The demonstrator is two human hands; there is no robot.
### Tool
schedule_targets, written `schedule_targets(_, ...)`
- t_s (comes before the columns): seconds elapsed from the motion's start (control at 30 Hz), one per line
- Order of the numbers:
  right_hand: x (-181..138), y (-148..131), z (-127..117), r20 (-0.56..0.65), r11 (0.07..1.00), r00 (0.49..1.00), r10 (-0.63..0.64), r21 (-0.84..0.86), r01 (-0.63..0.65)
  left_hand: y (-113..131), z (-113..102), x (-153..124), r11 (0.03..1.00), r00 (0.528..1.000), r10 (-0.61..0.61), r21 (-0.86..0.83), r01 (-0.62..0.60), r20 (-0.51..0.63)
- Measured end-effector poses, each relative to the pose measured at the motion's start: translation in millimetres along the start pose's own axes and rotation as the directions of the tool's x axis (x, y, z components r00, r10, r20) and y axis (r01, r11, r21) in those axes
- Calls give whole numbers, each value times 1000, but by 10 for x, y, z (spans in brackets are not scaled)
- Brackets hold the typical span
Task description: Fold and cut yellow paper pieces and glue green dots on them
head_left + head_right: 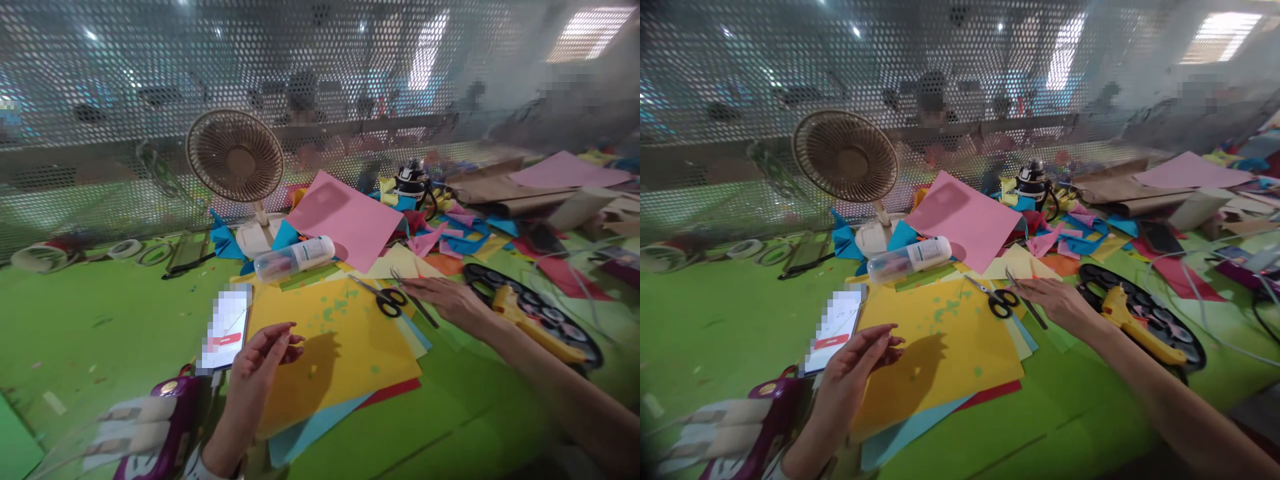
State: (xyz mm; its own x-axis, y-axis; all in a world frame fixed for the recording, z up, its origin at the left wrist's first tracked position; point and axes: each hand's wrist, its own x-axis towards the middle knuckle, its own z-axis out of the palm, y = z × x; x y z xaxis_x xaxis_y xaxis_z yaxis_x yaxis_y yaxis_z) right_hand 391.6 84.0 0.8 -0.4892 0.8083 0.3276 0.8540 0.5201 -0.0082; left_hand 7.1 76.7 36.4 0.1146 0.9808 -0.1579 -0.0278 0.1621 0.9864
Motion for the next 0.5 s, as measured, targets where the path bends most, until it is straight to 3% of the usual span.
schedule_targets(0.13, 154, -30, -96, -74, 990, 990, 118, 84, -112, 20, 10, 6, 1000, 999, -22, 2, 22, -30)
schedule_targets(0.23, 345, -1, -158, -79, 942, 953, 293, 195, -273, 6, -8, 23, 999, 999, -36, 13, 37, -21)
schedule_targets(0.33, 591, 117, -145, 39, 778, 854, 519, 393, -491, -12, -18, 30, 999, 999, -45, 12, 45, -1)
schedule_targets(0.5, 988, 369, 67, 134, 613, 767, 627, 524, -592, 20, 9, 3, 999, 999, -32, 5, 32, -30)
